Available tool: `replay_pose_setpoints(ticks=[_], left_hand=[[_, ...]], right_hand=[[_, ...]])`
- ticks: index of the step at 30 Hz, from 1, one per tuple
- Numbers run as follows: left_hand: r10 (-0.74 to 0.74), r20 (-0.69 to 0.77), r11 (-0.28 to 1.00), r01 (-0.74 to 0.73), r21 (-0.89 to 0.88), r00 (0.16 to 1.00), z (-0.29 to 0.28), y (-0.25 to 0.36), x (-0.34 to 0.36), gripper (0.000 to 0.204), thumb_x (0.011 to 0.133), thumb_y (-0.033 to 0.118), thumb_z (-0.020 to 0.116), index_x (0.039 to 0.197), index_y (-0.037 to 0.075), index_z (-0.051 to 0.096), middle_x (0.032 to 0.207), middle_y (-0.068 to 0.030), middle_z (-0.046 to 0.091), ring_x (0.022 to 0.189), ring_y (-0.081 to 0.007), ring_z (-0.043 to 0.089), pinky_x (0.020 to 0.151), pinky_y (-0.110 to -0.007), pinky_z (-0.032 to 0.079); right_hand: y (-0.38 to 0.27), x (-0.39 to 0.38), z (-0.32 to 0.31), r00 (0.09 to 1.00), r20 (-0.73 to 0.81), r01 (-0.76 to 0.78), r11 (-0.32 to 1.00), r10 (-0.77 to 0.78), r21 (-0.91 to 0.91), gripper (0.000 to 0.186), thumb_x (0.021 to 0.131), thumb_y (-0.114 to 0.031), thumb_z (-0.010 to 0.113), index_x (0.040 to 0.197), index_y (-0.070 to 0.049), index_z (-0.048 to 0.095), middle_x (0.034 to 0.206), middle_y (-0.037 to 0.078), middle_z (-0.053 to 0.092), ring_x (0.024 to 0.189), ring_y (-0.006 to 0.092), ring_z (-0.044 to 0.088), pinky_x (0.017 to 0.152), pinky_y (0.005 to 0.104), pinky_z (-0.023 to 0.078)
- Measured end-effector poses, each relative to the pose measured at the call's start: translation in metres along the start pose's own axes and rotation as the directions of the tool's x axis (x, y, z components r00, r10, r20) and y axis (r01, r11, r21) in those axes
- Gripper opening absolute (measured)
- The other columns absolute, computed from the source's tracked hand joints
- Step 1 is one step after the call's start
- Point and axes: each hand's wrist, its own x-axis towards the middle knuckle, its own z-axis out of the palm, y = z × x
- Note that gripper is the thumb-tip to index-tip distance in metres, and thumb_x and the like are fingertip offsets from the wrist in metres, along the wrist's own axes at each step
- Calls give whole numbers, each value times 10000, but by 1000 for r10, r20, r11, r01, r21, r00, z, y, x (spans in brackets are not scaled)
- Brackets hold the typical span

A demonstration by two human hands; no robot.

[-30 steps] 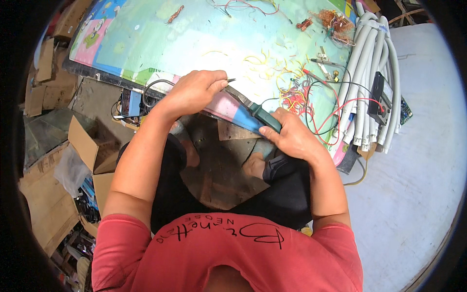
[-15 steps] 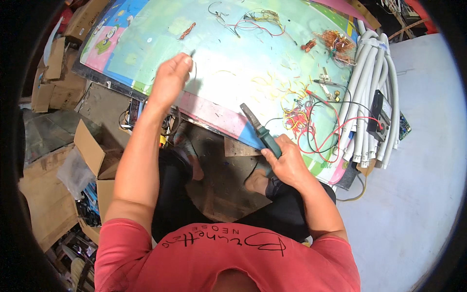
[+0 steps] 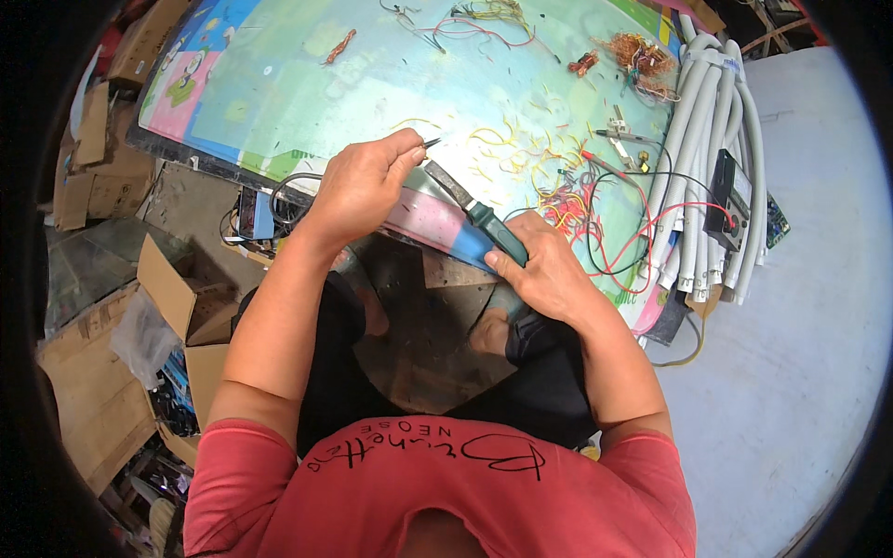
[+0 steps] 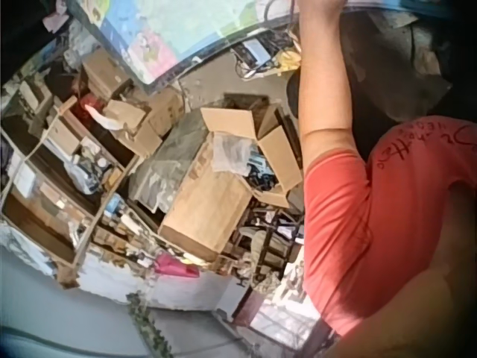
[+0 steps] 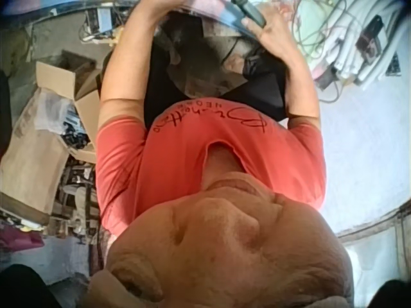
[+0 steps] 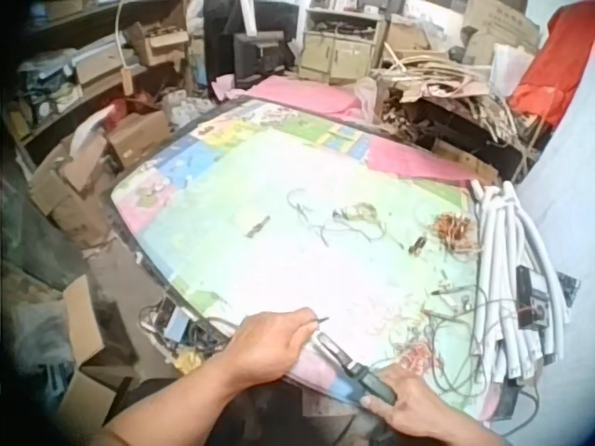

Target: The person strips insulation from wires, twists the exposed strands, and uses pliers to crimp connectors onto the wire ends. They repeat this process for multiple wires on a cluttered workbench.

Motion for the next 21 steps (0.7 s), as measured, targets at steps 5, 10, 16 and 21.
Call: replay_pose_setpoints(ticks=[5, 10, 16, 21], left_hand=[[44, 10, 997, -45, 65, 999, -1, 1, 1, 181, 947, 235, 513, 975, 82, 605, 790, -191, 616, 771, -413, 579, 667, -456, 441], [54, 49, 995, -58, 79, 997, -2, 1, 1, 172, 948, 230, 508, 965, 84, 598, 797, -188, 617, 780, -422, 572, 669, -463, 437], [72, 78, 993, -78, 87, 994, -3, 0, 0, 170, 946, 233, 511, 963, 85, 595, 800, -191, 617, 793, -425, 571, 676, -472, 438], [75, 106, 994, -83, 70, 992, -5, -2, 0, 178, 944, 239, 516, 967, 83, 599, 799, -192, 617, 799, -421, 576, 679, -472, 441]], right_hand=[[3, -1, -2, 999, -29, 21, 1000, -22, -19, 299, 836, -185, 693, 982, 68, 630, 973, 229, 598, 953, 383, 562, 857, 430, 447], [3, 1, -4, 999, -24, 34, 998, -36, -49, 299, 826, -179, 699, 982, 67, 632, 968, 235, 596, 951, 391, 558, 857, 430, 447], [4, 0, -3, 997, -44, 54, 993, -59, -101, 294, 826, -174, 703, 972, 68, 622, 953, 234, 571, 928, 399, 547, 842, 435, 444], [4, -2, -1, 996, -49, 62, 990, -69, -128, 265, 827, -154, 704, 951, 63, 614, 910, 223, 537, 884, 396, 535, 799, 439, 437]])
